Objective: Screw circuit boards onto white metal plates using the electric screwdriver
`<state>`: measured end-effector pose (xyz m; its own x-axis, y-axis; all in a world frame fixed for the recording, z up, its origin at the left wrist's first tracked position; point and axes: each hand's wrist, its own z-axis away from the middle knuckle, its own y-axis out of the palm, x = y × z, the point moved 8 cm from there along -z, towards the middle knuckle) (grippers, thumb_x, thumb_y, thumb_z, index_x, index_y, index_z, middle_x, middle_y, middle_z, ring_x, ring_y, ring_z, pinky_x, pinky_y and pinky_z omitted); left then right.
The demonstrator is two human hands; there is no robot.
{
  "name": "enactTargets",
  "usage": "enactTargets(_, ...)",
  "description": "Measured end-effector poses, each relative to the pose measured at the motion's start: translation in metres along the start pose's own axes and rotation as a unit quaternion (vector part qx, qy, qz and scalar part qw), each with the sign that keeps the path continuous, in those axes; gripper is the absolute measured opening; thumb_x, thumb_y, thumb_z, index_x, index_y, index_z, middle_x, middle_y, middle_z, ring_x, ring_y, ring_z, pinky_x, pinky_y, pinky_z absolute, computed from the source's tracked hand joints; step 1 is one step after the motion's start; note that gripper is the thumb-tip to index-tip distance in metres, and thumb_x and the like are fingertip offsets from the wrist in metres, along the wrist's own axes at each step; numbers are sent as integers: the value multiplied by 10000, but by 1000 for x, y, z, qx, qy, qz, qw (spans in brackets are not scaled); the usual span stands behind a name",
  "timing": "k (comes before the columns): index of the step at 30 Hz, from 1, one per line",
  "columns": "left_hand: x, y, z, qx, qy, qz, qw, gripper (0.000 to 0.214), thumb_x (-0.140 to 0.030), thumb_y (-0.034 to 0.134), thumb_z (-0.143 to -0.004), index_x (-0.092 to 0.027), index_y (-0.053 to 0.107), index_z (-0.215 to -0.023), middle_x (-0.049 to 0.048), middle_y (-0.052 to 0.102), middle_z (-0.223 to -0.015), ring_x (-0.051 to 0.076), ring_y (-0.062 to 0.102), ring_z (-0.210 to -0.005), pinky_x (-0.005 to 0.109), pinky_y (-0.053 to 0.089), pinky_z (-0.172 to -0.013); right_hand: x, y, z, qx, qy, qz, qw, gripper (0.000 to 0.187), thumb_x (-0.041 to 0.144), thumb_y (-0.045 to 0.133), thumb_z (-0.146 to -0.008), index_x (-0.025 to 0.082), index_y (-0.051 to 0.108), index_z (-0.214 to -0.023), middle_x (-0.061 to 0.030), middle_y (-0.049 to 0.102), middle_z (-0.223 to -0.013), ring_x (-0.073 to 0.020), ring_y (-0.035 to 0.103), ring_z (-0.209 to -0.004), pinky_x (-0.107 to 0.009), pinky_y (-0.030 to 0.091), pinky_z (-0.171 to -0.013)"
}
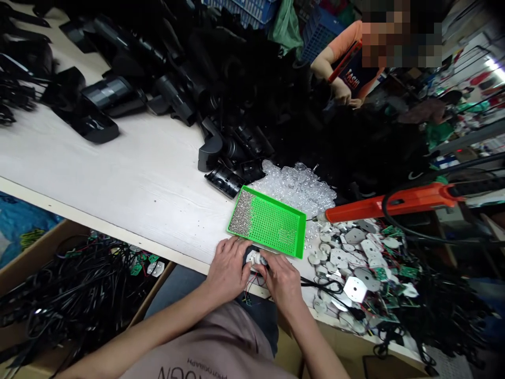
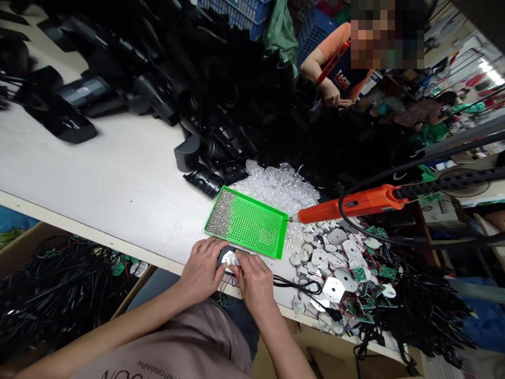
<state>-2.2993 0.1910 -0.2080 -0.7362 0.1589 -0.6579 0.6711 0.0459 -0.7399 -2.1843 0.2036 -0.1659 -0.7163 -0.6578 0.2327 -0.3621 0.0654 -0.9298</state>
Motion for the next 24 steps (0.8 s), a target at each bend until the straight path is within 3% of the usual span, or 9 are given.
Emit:
enactTargets(5, -3, -1, 0, -6, 12, -6, 1000, 433, -182, 500, -857, -158, 463, -1287, 111, 587, -1245, 290, 447, -1211, 483, 336, -1013, 4, 6, 0, 29, -34, 49, 998, 317, 305, 515, -943, 130, 624, -1185, -91, 724, -1015, -208, 634, -859, -327, 511, -751)
enactTargets(11, -3, -1, -1, -10, 0, -9, 1000, 379, -216, 466, -896, -137, 468, -1267, 126, 590, -1220, 280, 460, -1205, 478, 344, -1014, -2, 6, -1, 30, -16, 45, 998, 313, 273, 506, -950, 146, 622, -1212, -79, 714, -1083, -205, 611, -907, -338, 506, -789)
enactTargets(19, 1, -1, 1, -31, 15, -15, 999, 385, -298, 428, -944, -157, 445, -1303, 124, 578, -1244, 280, 465, -1210, 475, 343, -1011, 0, 9, -9, 42, -66, 35, 996, 339, 231, 575, -907, 158, 617, -1236, -88, 716, -1046, -218, 615, -867, -360, 541, -734)
enactTargets(22, 1, -4, 3, -37, 18, -14, 999, 402, -324, 444, -950, -177, 430, -1323, 124, 567, -1259, 269, 474, -1208, 462, 354, -999, -5, -14, -7, 53, -65, 5, 996, 411, 158, 547, -904, 170, 561, -1314, -101, 695, -1140, -239, 632, -957, -394, 565, -788)
enactTargets(24, 0, -11, 5, -49, 23, -14, 998, 436, -336, 467, -944, -186, 405, -1348, 125, 561, -1263, 269, 478, -1202, 454, 365, -982, -22, -50, -8, 5, -20, -62, 998, 469, 130, 517, -912, 236, 506, -1369, -78, 680, -1183, -210, 645, -992, -392, 571, -846)
